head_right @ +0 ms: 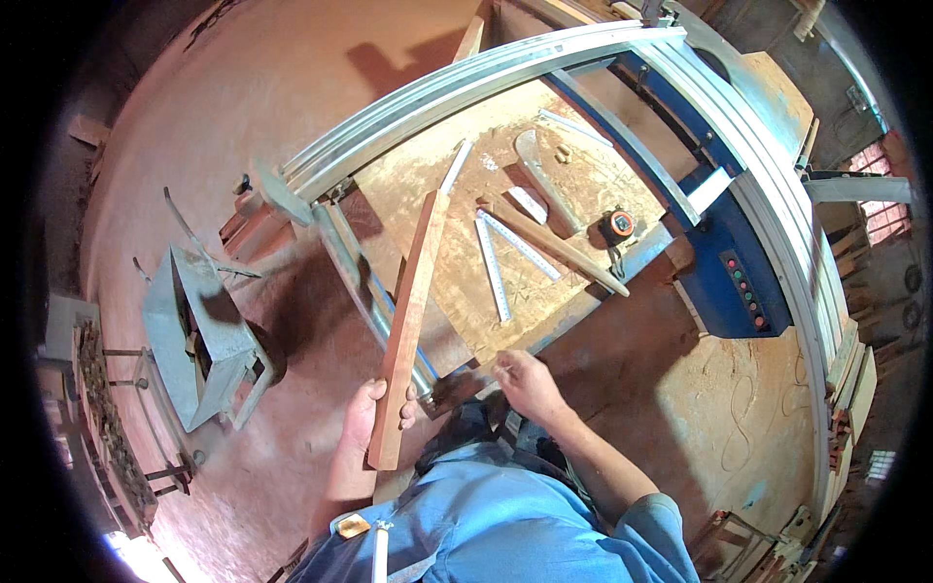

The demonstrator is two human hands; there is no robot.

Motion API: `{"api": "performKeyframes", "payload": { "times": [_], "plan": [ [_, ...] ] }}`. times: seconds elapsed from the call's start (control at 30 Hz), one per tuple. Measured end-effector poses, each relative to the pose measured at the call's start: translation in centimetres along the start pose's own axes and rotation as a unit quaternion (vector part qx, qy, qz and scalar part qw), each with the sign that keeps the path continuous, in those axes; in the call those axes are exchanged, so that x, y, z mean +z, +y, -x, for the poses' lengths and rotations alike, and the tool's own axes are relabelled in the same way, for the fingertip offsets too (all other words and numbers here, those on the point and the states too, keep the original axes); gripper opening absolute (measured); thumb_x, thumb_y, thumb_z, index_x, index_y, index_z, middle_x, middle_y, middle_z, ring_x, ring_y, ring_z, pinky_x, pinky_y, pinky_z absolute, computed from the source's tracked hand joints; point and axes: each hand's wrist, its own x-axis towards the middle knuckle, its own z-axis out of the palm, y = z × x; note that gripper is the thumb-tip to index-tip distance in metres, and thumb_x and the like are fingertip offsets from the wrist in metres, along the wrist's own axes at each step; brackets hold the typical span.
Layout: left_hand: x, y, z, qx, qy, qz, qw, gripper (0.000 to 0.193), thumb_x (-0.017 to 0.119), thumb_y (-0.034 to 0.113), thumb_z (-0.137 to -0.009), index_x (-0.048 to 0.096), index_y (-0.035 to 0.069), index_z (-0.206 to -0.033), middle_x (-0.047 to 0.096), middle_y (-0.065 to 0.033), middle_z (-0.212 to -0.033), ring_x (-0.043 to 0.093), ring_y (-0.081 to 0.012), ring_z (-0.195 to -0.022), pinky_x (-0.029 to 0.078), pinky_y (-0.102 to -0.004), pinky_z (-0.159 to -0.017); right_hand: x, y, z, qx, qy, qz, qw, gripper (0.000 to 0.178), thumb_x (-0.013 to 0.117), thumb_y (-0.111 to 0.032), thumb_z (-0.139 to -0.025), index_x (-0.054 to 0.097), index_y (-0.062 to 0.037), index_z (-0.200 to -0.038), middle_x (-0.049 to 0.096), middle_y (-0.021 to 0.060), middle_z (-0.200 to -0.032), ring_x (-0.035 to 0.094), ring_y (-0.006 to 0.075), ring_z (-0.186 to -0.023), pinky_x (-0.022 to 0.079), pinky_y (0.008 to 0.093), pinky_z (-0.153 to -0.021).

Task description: The person selects wooden planks from a pile in a workshop, measures them with a tape measure, and cuts them to size using a table saw. The person handles the wood pieces one at a time, marking measurements and feeding them through the saw blade to produce smaller segments.

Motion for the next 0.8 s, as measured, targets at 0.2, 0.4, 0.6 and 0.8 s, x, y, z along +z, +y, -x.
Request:
{"api": "performKeyframes", "payload": {
  "times": [0.2, 0.4, 0.6, 0.8],
  "plan": [
    [5.7, -2.7, -2.8, 0.119, 0.095, -0.222, 0.963, 0.029, 0.052, 0.019, -0.099, 0.054, 0.003, -0.124, 0.065, -0.0077, -0.089, 0.063, -0.0155, -0.068, 0.054, -0.0305, -0.057, -3.0, -1.4, 1.2, -0.018, -0.058, -0.086, 0.994, 0.031, 0.063, -0.018, -0.094, 0.063, 0.0037, -0.115, 0.067, 0.0241, -0.104, 0.067, 0.0381, -0.097, 0.053, 0.0417, -0.084],
    [13.6, -9.6, -9.8, 0.257, 0.082, -0.338, 0.902, 0.035, 0.051, 0.011, -0.098, 0.05, 0.002, -0.131, 0.061, -0.0065, -0.098, 0.062, -0.0143, -0.08, 0.054, -0.029, -0.07, -12.3, -0.4, 2.1, -0.059, -0.134, -0.079, 0.986, 0.047, 0.06, -0.026, -0.098, 0.053, 0.0042, -0.134, 0.069, 0.0238, -0.113, 0.068, 0.0355, -0.105, 0.053, 0.042, -0.092],
    [24.3, -18.5, -17.7, 0.3, -0.069, -0.304, 0.901, 0.053, 0.061, 0.004, -0.086, 0.041, 0.004, -0.136, 0.054, -0.0088, -0.116, 0.054, -0.0192, -0.107, 0.045, -0.0356, -0.098, -23.5, 3.3, 4.2, -0.136, -0.035, -0.019, 0.99, 0.072, 0.071, -0.034, -0.089, 0.042, 0.0054, -0.141, 0.057, 0.0296, -0.126, 0.059, 0.0441, -0.113, 0.05, 0.0466, -0.096],
    [31.7, -25.3, -23.7, 0.17, -0.151, -0.341, 0.912, 0.06, 0.07, 0.002, -0.085, 0.04, 0.005, -0.137, 0.055, -0.0104, -0.126, 0.057, -0.0197, -0.112, 0.048, -0.0358, -0.101, -29.7, 8.4, 6.9, -0.046, 0.085, -0.02, 0.995, 0.082, 0.072, -0.022, -0.088, 0.024, 0.0035, -0.149, 0.054, 0.0296, -0.125, 0.056, 0.0439, -0.117, 0.05, 0.0471, -0.096]
  ]
}}
